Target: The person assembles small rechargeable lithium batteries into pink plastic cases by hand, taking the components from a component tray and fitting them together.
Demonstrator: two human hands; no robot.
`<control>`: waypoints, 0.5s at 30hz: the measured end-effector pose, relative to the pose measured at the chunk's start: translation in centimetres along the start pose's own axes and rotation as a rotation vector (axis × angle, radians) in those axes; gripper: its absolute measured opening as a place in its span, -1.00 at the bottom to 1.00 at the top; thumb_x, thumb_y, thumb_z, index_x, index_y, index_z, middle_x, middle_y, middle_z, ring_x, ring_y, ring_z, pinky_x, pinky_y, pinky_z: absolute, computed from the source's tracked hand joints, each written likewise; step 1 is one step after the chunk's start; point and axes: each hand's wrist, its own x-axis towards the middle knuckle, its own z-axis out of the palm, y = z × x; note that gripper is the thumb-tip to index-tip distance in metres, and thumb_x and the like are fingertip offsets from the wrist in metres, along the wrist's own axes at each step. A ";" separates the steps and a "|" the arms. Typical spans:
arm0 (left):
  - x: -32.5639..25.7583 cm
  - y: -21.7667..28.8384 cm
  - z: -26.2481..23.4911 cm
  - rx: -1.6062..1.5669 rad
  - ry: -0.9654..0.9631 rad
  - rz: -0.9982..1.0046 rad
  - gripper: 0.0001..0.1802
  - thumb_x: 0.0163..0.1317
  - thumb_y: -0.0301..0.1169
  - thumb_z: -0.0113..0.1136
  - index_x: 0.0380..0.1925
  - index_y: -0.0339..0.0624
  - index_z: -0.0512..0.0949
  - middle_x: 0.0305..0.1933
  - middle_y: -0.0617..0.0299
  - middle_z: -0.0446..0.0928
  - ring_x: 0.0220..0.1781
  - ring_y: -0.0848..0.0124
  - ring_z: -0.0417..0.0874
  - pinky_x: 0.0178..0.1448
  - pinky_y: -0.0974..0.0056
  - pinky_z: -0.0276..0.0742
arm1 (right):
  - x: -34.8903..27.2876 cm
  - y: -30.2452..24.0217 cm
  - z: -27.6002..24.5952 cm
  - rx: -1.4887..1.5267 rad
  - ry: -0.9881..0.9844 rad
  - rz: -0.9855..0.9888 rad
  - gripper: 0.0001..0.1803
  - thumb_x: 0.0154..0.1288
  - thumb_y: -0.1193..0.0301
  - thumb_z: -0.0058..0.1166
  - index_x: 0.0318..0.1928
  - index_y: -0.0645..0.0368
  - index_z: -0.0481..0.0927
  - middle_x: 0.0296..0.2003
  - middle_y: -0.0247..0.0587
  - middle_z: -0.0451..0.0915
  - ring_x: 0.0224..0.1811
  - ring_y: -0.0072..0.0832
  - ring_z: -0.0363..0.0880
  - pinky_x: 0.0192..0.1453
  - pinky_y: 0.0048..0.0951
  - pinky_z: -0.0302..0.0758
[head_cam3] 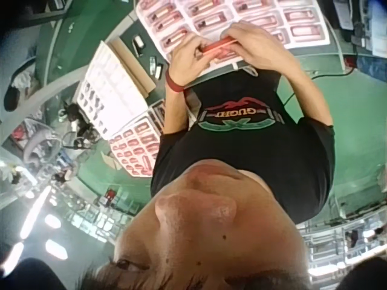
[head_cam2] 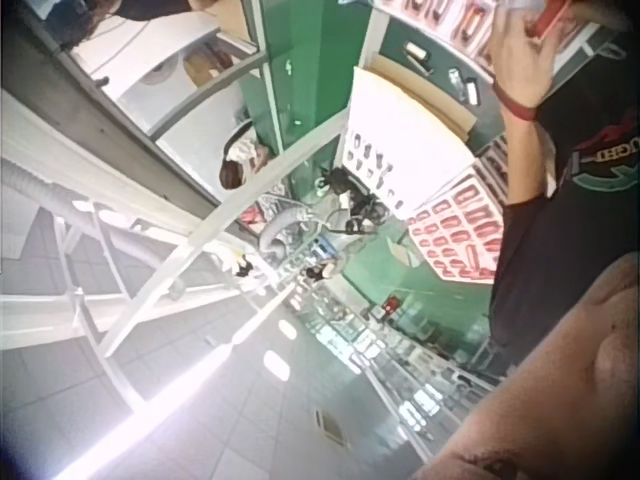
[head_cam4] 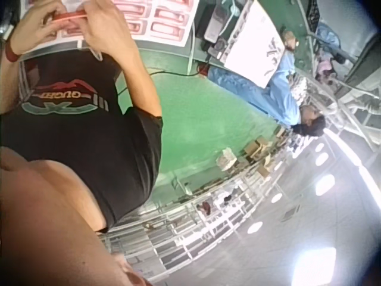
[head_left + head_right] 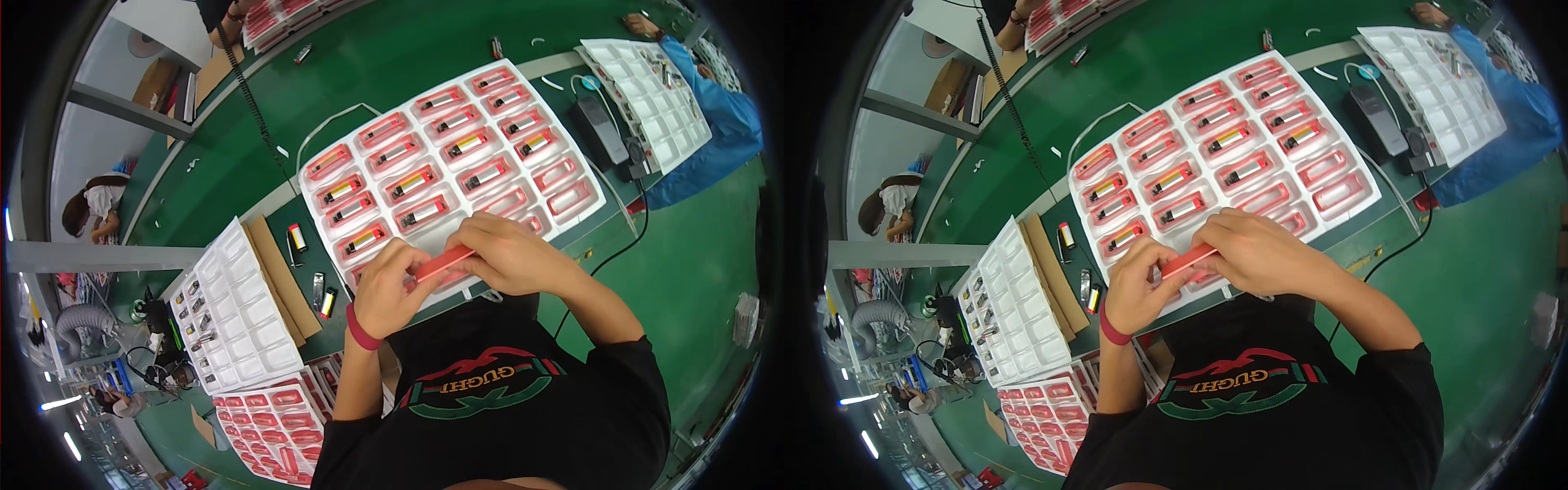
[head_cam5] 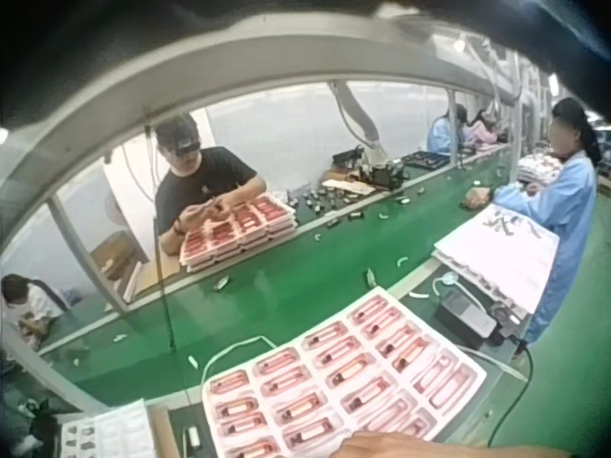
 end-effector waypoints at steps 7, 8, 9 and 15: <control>-0.3 -1.4 -1.7 -0.082 0.154 -0.011 -0.75 0.05 -0.40 0.37 -0.25 -0.19 0.59 -0.41 0.27 0.47 -0.46 0.53 0.43 -0.48 0.43 0.24 | 1.5 2.1 -0.1 -0.168 0.057 -0.027 -0.82 0.10 0.46 0.22 -0.25 0.18 0.64 -0.27 -0.21 0.44 -0.18 -0.28 0.40 -0.08 -0.33 0.37; -0.5 -1.6 -2.2 -0.094 0.156 -0.019 -0.78 0.08 -0.46 0.32 -0.23 -0.19 0.61 -0.39 0.26 0.49 -0.46 0.54 0.45 -0.48 0.44 0.25 | 1.6 2.5 0.2 -0.297 0.046 -0.058 -0.82 0.05 0.44 0.25 -0.28 0.18 0.65 -0.28 -0.24 0.44 -0.19 -0.30 0.38 -0.07 -0.35 0.36; -0.7 -2.0 -2.6 -0.094 0.159 -0.014 -0.78 0.08 -0.46 0.32 -0.23 -0.19 0.61 -0.39 0.26 0.49 -0.46 0.54 0.45 -0.48 0.44 0.25 | 1.6 3.1 0.7 -0.302 0.048 -0.060 -0.82 0.05 0.44 0.25 -0.28 0.18 0.65 -0.28 -0.24 0.44 -0.19 -0.30 0.38 -0.07 -0.35 0.36; -2.4 -3.2 -2.8 -0.117 0.164 -0.114 -0.88 0.15 -0.52 0.24 -0.28 -0.24 0.59 -0.39 0.18 0.50 -0.49 0.45 0.50 -0.39 0.38 0.38 | 1.9 4.2 2.0 -0.449 -0.014 -0.135 -0.75 -0.04 0.40 0.29 -0.27 0.15 0.63 -0.29 -0.28 0.46 -0.19 -0.31 0.39 -0.08 -0.34 0.36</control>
